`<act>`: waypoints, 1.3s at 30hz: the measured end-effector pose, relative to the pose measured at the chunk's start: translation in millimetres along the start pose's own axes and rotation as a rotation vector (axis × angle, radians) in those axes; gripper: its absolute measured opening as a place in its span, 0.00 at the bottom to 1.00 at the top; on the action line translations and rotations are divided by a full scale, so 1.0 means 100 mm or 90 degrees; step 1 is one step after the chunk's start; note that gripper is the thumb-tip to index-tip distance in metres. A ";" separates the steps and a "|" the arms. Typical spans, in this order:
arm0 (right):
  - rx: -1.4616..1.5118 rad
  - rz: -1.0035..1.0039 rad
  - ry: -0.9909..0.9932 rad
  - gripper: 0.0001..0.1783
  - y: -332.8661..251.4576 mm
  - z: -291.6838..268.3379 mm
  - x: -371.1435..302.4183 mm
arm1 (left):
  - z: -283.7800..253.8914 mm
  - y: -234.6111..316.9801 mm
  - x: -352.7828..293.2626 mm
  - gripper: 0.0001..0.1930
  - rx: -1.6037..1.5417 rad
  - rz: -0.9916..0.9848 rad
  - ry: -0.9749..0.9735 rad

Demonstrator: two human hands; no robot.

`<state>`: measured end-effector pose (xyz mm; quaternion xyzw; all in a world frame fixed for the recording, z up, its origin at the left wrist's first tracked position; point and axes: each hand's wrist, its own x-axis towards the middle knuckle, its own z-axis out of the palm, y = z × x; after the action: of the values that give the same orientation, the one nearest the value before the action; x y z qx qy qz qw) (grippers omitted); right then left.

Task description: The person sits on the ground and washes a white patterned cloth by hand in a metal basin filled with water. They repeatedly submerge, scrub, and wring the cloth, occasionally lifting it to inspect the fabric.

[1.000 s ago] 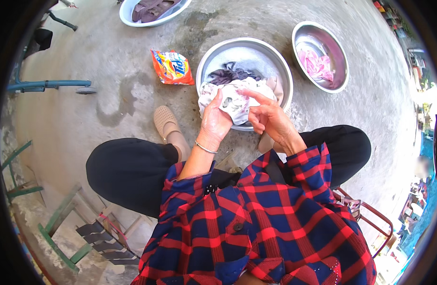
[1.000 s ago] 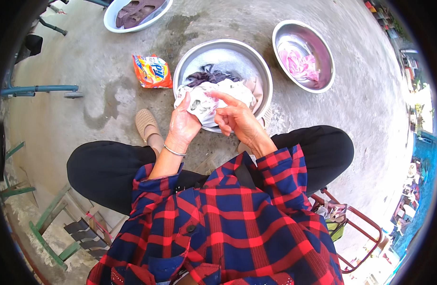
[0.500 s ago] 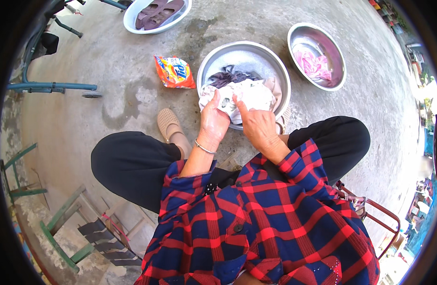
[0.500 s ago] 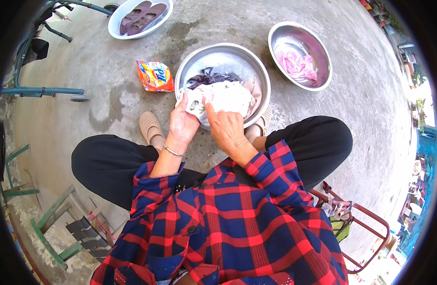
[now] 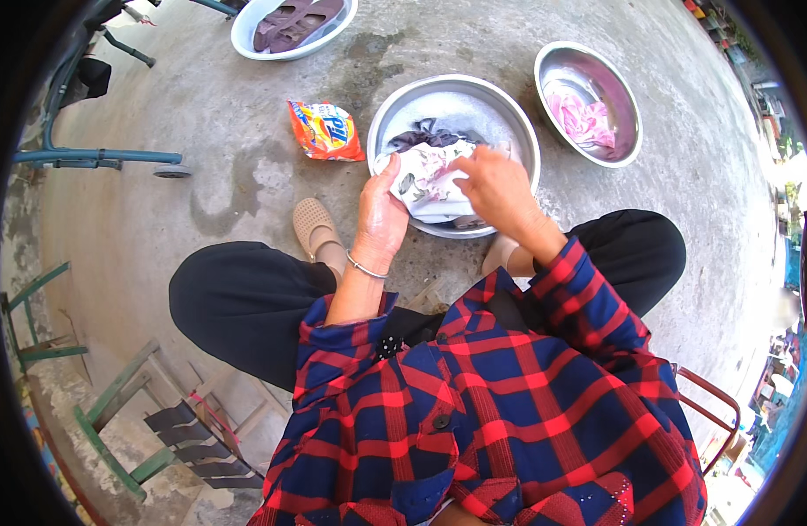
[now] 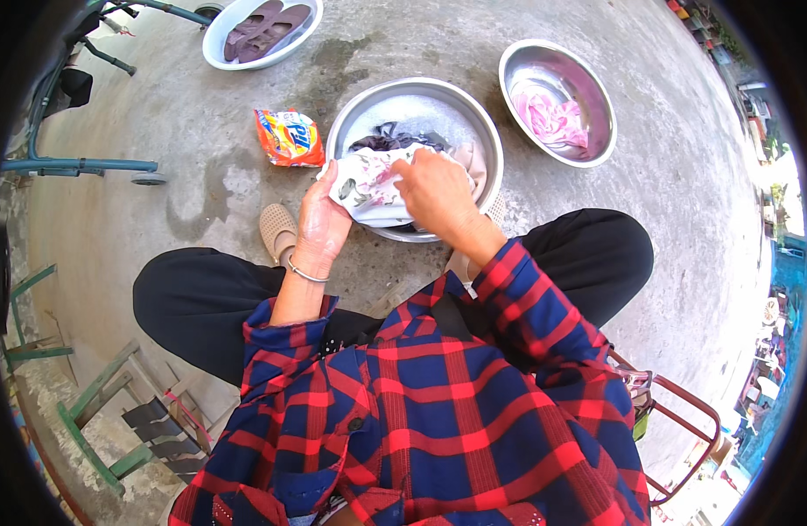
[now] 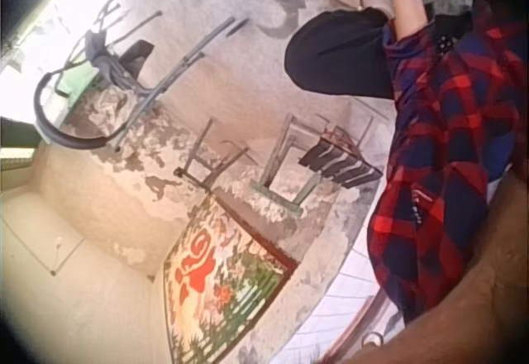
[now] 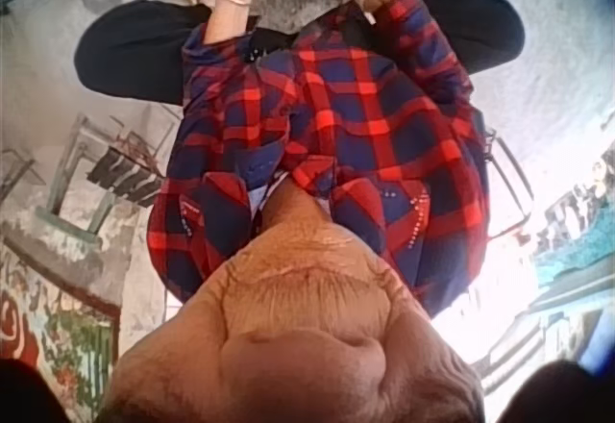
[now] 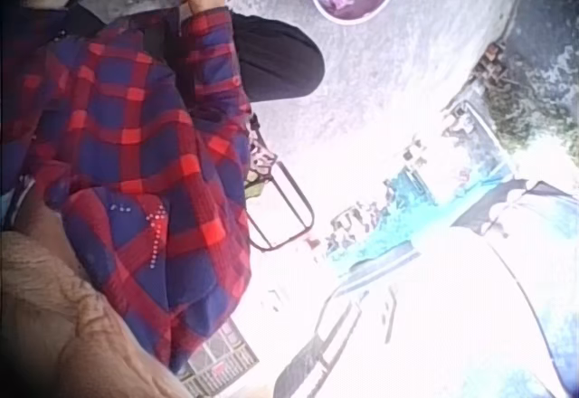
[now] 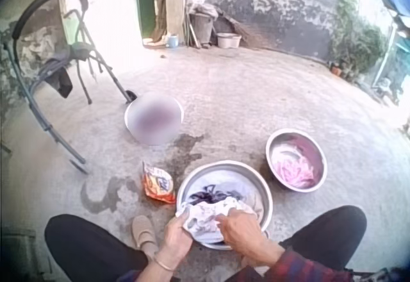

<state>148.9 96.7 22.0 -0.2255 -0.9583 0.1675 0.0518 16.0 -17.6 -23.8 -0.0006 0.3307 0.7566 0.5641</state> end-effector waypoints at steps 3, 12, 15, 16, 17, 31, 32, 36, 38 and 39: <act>0.145 -0.068 0.045 0.19 0.20 0.05 0.11 | 0.11 0.11 -0.05 0.18 -0.016 -0.006 -0.006; 0.783 0.036 -0.196 0.10 0.37 -0.44 0.40 | 0.26 0.53 -0.04 0.17 0.252 0.029 0.011; 0.814 0.020 -0.190 0.08 0.30 -0.66 0.46 | 0.37 0.68 -0.12 0.18 0.354 0.052 0.029; 0.838 0.031 -0.189 0.09 0.27 -0.70 0.47 | 0.42 0.69 -0.13 0.18 0.417 0.068 0.056; 0.862 0.041 -0.189 0.10 0.25 -0.72 0.49 | 0.42 0.71 -0.10 0.17 0.559 0.120 0.092; 0.677 0.043 0.007 0.11 0.16 -0.31 0.66 | 0.56 0.31 0.22 0.18 -0.151 0.091 0.015; 0.559 0.050 0.034 0.12 0.14 -0.30 0.64 | 0.48 0.25 0.30 0.16 -0.129 0.114 0.047; 0.552 0.009 0.067 0.11 0.05 -0.26 0.65 | 0.40 0.16 0.40 0.13 -0.028 0.148 0.089; 0.660 0.009 0.036 0.09 0.08 -0.27 0.66 | 0.40 0.17 0.41 0.12 -0.022 0.157 0.084; 0.719 0.033 0.020 0.09 0.12 -0.28 0.67 | 0.40 0.20 0.41 0.11 -0.018 0.162 0.081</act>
<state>98.7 145.1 45.9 -0.1885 -0.7132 0.6521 0.1747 -0.6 34.5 2.1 -0.0143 0.3528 0.8250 0.4413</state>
